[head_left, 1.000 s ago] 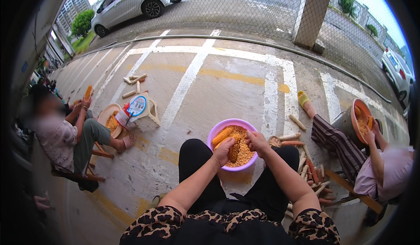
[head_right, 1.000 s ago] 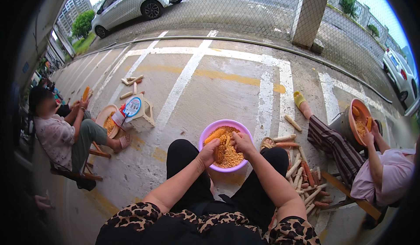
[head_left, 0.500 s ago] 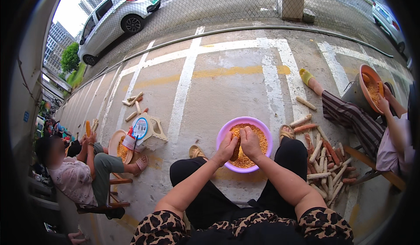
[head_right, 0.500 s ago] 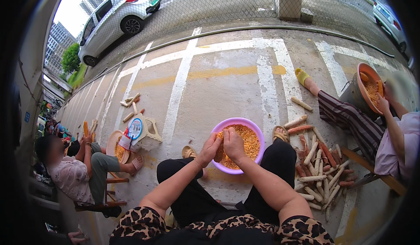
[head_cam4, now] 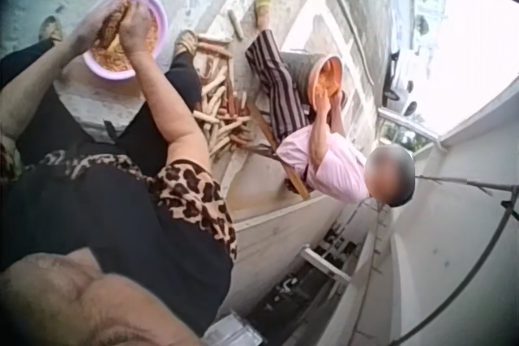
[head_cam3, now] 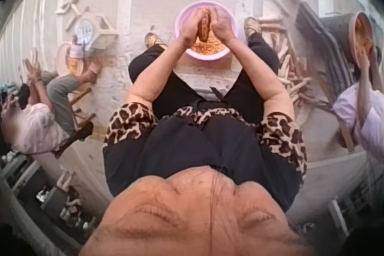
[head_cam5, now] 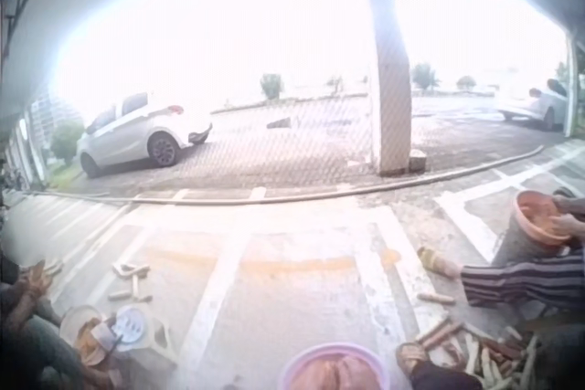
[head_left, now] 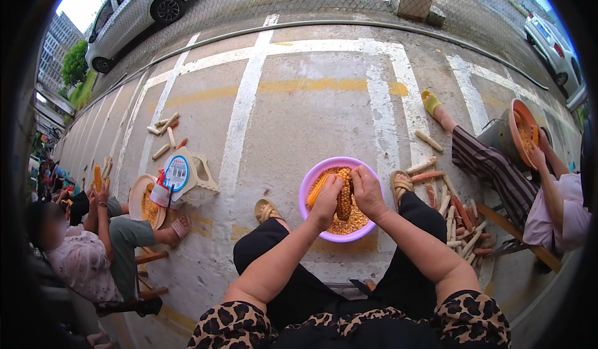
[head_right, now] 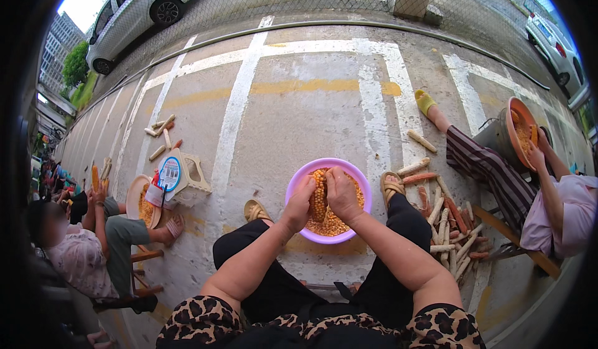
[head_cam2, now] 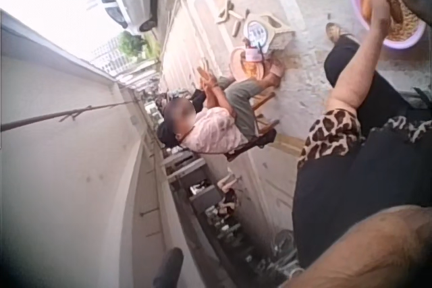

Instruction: The person strips corn kernels from a cob by hand into a bowl.

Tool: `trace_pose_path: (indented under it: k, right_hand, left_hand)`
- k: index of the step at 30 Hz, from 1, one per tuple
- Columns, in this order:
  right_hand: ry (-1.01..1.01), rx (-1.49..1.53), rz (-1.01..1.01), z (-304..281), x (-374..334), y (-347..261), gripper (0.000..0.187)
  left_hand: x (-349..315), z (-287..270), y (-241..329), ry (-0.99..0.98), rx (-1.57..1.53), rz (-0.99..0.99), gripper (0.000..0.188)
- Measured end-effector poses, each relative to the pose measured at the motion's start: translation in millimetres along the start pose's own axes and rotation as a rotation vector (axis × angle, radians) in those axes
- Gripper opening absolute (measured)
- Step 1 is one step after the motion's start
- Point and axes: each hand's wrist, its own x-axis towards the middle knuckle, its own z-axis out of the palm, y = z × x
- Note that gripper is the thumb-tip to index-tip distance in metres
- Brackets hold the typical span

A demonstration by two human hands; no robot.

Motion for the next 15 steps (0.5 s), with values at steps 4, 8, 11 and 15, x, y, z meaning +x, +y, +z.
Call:
trace_pose_path:
  k: [4,8,11,15]
  right_hand:
    - [-0.207,0.407,0.34,-4,13,18,0.02]
    - [-0.179,0.393,0.319,0,14,19,0.025]
    - [-0.102,0.275,0.234,1,20,2,0.022]
    - [-0.036,0.102,0.152,-9,14,-9,0.013]
  left_hand:
    - [14,1,-6,0.09,-0.271,-0.07,0.031]
    - [19,11,-14,0.147,-0.155,-0.042,0.031]
    - [21,16,-2,0.181,-0.073,-0.02,0.03]
    - [18,27,-1,0.175,0.039,0.06,0.031]
